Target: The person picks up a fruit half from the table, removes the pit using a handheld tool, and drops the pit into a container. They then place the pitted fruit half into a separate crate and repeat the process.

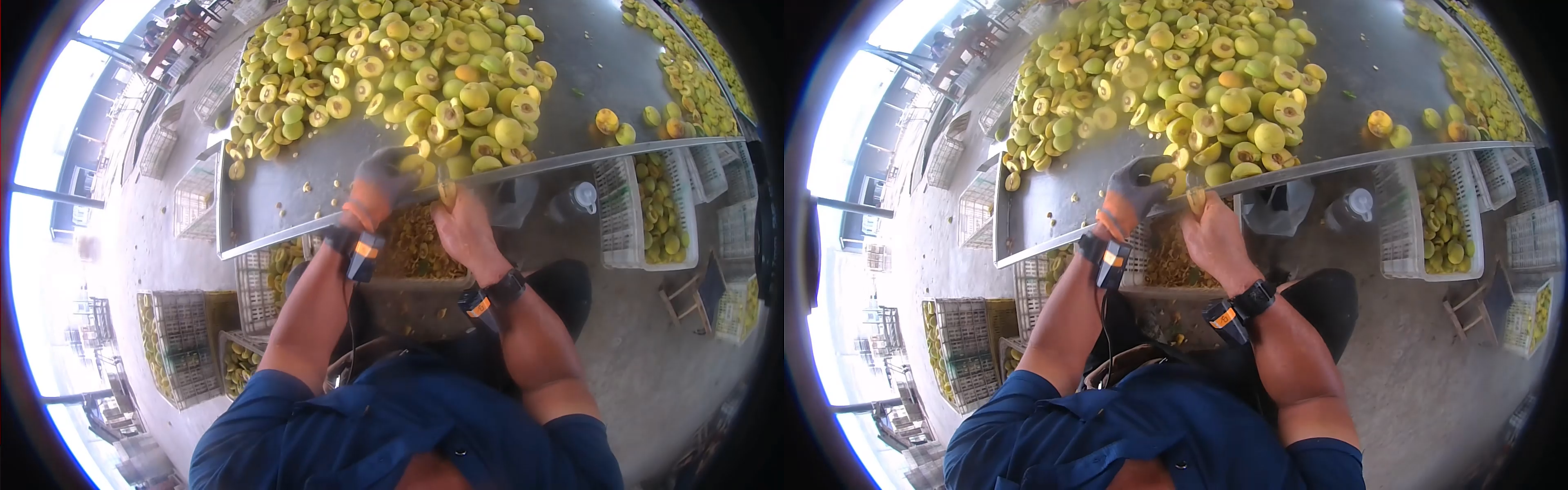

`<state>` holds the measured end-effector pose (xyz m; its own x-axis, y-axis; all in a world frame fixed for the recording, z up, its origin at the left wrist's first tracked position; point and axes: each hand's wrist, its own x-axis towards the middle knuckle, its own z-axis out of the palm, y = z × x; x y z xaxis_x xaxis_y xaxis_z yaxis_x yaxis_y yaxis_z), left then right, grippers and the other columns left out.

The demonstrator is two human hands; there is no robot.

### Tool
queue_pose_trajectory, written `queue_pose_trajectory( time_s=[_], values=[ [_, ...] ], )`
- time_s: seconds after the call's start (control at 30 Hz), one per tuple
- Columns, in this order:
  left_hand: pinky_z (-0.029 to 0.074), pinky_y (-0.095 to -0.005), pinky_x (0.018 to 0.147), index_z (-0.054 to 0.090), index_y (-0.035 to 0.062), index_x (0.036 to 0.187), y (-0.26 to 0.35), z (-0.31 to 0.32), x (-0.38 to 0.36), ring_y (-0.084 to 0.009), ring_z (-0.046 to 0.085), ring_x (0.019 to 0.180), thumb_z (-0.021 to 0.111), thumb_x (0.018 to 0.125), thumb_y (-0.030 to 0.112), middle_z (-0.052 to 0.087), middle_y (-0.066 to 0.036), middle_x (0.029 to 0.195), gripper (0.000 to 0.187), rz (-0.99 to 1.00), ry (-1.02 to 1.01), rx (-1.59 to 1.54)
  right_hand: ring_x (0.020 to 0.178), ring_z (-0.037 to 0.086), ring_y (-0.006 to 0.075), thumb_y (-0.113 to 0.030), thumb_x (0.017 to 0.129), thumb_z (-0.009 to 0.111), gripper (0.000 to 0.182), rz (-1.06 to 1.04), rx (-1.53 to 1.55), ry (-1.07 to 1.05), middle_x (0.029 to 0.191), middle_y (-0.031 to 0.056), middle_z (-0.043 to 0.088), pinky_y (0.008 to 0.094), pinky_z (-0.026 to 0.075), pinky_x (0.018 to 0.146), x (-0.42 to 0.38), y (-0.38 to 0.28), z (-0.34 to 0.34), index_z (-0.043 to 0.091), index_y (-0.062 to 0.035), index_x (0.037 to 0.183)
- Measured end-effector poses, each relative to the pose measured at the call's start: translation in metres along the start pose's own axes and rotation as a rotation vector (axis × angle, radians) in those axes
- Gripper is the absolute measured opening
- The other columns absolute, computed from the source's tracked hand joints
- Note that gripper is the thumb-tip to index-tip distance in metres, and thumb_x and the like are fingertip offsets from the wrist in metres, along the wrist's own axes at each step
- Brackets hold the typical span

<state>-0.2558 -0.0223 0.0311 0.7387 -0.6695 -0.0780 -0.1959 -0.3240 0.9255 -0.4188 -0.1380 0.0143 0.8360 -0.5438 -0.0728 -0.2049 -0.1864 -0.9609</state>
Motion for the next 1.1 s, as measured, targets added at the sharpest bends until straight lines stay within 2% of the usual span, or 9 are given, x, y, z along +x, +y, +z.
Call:
queue_pose_trajectory(
  time_s=[0.23, 0.37, 0.67, 0.77, 0.83, 0.93, 0.97, 1.07, 1.1],
  values=[
    [0.059, -0.0313, 0.096, 0.069, -0.0002, 0.137, 0.015, -0.002, -0.038, -0.0161, 0.071, 0.108, 0.077, 0.086, 0.0, 0.076, -0.012, 0.121, 0.052, 0.176, 0.044, 0.113, 0.1, 0.066, 0.0558, -0.021, 0.098, 0.065, 0.033, -0.177, -0.097, -0.032, 0.099, 0.0354, 0.07, 0.0576, 0.053, 0.085, -0.017, -0.011, -0.001, 0.061, 0.0055, 0.117],
    [0.058, -0.0371, 0.095, 0.073, 0.0052, 0.132, 0.001, -0.005, -0.042, -0.0299, 0.073, 0.109, 0.08, 0.086, 0.015, 0.073, -0.018, 0.124, 0.048, 0.252, 0.074, 0.138, 0.104, 0.062, 0.057, -0.013, 0.095, 0.063, 0.036, -0.138, -0.131, -0.112, 0.104, 0.0362, 0.068, 0.0559, 0.05, 0.087, -0.024, -0.02, -0.004, 0.058, 0.005, 0.126],
    [0.056, -0.0402, 0.099, 0.075, 0.0034, 0.126, 0.006, -0.009, -0.047, -0.0359, 0.071, 0.111, 0.078, 0.084, 0.013, 0.074, -0.019, 0.12, 0.043, 0.241, 0.031, 0.132, 0.1, 0.068, 0.0508, -0.015, 0.098, 0.061, 0.024, -0.235, -0.044, -0.258, 0.103, 0.0325, 0.071, 0.0543, 0.054, 0.087, -0.023, -0.007, 0.008, 0.065, 0.0023, 0.113],
    [0.057, -0.0392, 0.097, 0.073, 0.0016, 0.128, 0.009, -0.015, -0.047, -0.0325, 0.072, 0.109, 0.077, 0.085, 0.009, 0.075, -0.017, 0.118, 0.044, 0.253, -0.022, 0.13, 0.087, 0.068, 0.027, -0.009, 0.098, 0.062, 0.018, -0.196, 0.009, -0.411, 0.093, 0.0192, 0.073, 0.044, 0.054, 0.081, -0.018, 0.008, 0.017, 0.066, 0.0038, 0.11],
    [0.06, -0.0364, 0.093, 0.07, -0.0014, 0.131, 0.006, -0.016, -0.048, -0.0226, 0.074, 0.103, 0.076, 0.085, 0.002, 0.076, -0.013, 0.115, 0.046, 0.265, -0.025, 0.107, 0.084, 0.064, 0.0192, -0.01, 0.099, 0.062, 0.018, -0.18, 0.076, -0.429, 0.091, 0.0134, 0.072, 0.0403, 0.053, 0.076, -0.019, 0.0, 0.015, 0.066, 0.0033, 0.11],
    [0.061, -0.0387, 0.087, 0.071, -0.0012, 0.124, -0.021, -0.015, -0.048, -0.0308, 0.075, 0.096, 0.075, 0.085, 0.003, 0.076, -0.016, 0.109, 0.039, 0.729, 0.214, 0.524, 0.071, 0.061, 0.0152, -0.012, 0.101, 0.061, 0.016, -0.292, 0.148, -0.381, 0.083, 0.0091, 0.069, 0.0362, 0.051, 0.065, -0.019, 0.015, 0.034, 0.065, 0.0028, 0.107],
    [0.061, -0.0393, 0.085, 0.071, -0.001, 0.121, -0.032, -0.008, -0.049, -0.0329, 0.075, 0.094, 0.075, 0.085, 0.004, 0.076, -0.016, 0.107, 0.037, 0.631, 0.31, 0.57, 0.066, 0.06, 0.0152, -0.012, 0.101, 0.06, 0.016, -0.349, 0.166, -0.354, 0.08, 0.0083, 0.067, 0.035, 0.05, 0.061, -0.02, 0.025, 0.042, 0.065, 0.0026, 0.105],
    [0.061, -0.0409, 0.08, 0.07, 0.0002, 0.115, -0.047, 0.005, -0.053, -0.0368, 0.075, 0.092, 0.074, 0.084, 0.005, 0.075, -0.016, 0.104, 0.032, 0.449, 0.47, 0.611, 0.074, 0.07, 0.0337, -0.019, 0.099, 0.061, 0.024, 0.131, 0.241, -0.671, 0.078, 0.0193, 0.067, 0.0452, 0.054, 0.073, -0.028, -0.013, 0.021, 0.067, 0.0032, 0.107],
    [0.06, -0.0412, 0.08, 0.07, 0.0009, 0.115, -0.045, 0.001, -0.054, -0.0364, 0.075, 0.092, 0.073, 0.084, 0.005, 0.075, -0.015, 0.102, 0.032, 0.473, 0.437, 0.564, 0.064, 0.064, 0.0278, -0.018, 0.1, 0.06, 0.02, 0.198, 0.302, -0.719, 0.074, 0.0145, 0.065, 0.0418, 0.05, 0.064, -0.03, -0.017, 0.019, 0.067, 0.0012, 0.104]
  ],
)
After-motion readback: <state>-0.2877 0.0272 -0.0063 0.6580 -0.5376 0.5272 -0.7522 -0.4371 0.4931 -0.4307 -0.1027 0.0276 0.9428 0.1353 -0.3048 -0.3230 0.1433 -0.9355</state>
